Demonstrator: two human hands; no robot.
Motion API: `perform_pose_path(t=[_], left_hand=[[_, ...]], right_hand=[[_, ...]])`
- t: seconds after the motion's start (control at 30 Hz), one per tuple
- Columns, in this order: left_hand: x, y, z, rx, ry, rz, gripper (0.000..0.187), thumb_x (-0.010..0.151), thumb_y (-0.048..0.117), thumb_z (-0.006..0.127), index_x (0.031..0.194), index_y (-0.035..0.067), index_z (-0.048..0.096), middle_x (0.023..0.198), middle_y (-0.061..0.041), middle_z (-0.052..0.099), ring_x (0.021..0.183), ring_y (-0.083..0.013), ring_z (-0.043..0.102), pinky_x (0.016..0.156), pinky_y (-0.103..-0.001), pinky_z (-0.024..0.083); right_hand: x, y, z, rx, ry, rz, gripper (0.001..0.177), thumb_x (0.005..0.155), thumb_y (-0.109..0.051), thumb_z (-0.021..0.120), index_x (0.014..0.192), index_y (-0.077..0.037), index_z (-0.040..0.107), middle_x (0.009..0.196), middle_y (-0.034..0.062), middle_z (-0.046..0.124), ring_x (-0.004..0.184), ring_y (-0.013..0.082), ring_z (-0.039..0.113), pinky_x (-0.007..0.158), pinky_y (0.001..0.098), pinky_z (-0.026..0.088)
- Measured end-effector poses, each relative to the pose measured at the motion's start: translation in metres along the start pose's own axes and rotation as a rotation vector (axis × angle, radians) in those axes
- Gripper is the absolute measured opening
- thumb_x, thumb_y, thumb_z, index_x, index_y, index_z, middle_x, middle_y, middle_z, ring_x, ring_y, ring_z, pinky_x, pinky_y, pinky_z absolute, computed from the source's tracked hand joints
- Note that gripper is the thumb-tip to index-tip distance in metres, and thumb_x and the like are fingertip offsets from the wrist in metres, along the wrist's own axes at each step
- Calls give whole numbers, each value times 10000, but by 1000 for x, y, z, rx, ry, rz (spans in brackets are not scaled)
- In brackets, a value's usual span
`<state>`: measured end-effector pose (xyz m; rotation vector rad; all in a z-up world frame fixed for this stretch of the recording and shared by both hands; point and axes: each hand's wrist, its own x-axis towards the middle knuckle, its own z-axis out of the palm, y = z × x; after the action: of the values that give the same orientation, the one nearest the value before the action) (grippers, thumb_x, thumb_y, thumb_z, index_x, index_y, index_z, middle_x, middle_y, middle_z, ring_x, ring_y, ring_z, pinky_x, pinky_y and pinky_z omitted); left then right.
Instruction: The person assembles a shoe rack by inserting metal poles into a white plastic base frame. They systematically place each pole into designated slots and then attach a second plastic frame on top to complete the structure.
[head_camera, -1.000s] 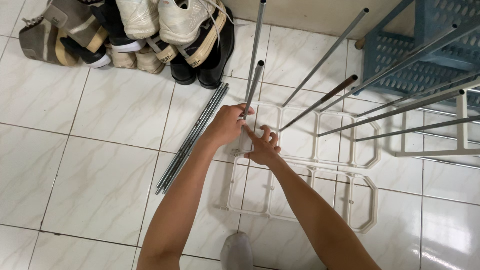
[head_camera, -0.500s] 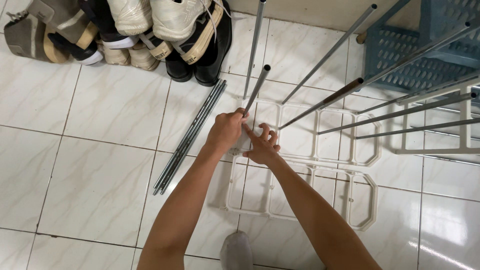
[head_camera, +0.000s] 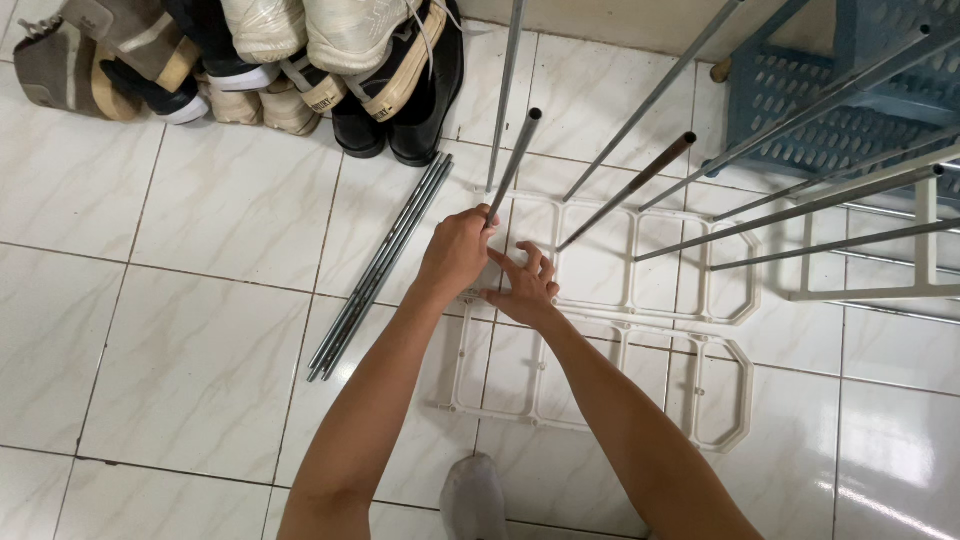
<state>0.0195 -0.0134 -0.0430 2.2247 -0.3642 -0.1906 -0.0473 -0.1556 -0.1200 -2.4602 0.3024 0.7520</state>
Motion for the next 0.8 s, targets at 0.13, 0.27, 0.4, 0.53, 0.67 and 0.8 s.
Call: perform_pose_path(t=[0.13, 0.27, 0.4, 0.53, 0.67, 0.8], left_hand=[[4, -1, -6, -13, -101, -43, 107, 957, 62, 620, 1039, 34, 682, 944, -165, 764, 903, -332, 746, 731, -431, 588], [5, -15, 3, 23, -68, 38, 175, 930, -24, 567, 1057, 34, 673, 1000, -148, 769, 1024, -277, 761, 808, -400, 625], [7, -32, 16, 44, -71, 17, 135, 951, 16, 604, 1077, 20, 654, 1031, -134, 774, 1000, -285, 751, 802, -403, 623], [3, -42, 26, -9, 22, 83, 174, 945, -20, 576, 1108, 4, 634, 1040, -140, 772, 965, -282, 762, 777, -387, 635], [-4, -41, 36, 39, 163, 89, 155, 941, 27, 627, 1095, 19, 646, 962, -133, 783, 839, -314, 766, 688, -399, 628], [-9, -30, 48, 51, 261, 26, 147, 942, 54, 646, 1085, 23, 638, 895, -139, 770, 764, -336, 750, 631, -420, 602]], right_hand=[[1, -3, 1, -21, 10, 24, 806, 802, -423, 831, 1496, -510, 431, 1633, 14, 106, 1502, 392, 33, 1081, 646, 296], [0, -5, 3, -39, 9, 17, 789, 821, -414, 819, 1491, -536, 421, 1640, 19, 79, 1493, 411, 29, 1066, 664, 292], [0, -4, 5, -65, 5, 21, 776, 831, -412, 813, 1492, -536, 425, 1643, 18, 78, 1487, 433, 26, 1075, 665, 286], [1, -4, 5, -60, 8, 15, 781, 825, -408, 812, 1494, -524, 427, 1645, 20, 75, 1488, 436, 27, 1072, 659, 289], [2, -4, 4, -43, -3, 28, 791, 809, -400, 821, 1493, -506, 439, 1636, 19, 69, 1488, 435, 4, 1078, 653, 273], [4, -5, 4, -58, -20, 54, 729, 816, -460, 822, 1466, -440, 494, 1641, 12, 71, 1489, 432, 13, 1090, 646, 270]])
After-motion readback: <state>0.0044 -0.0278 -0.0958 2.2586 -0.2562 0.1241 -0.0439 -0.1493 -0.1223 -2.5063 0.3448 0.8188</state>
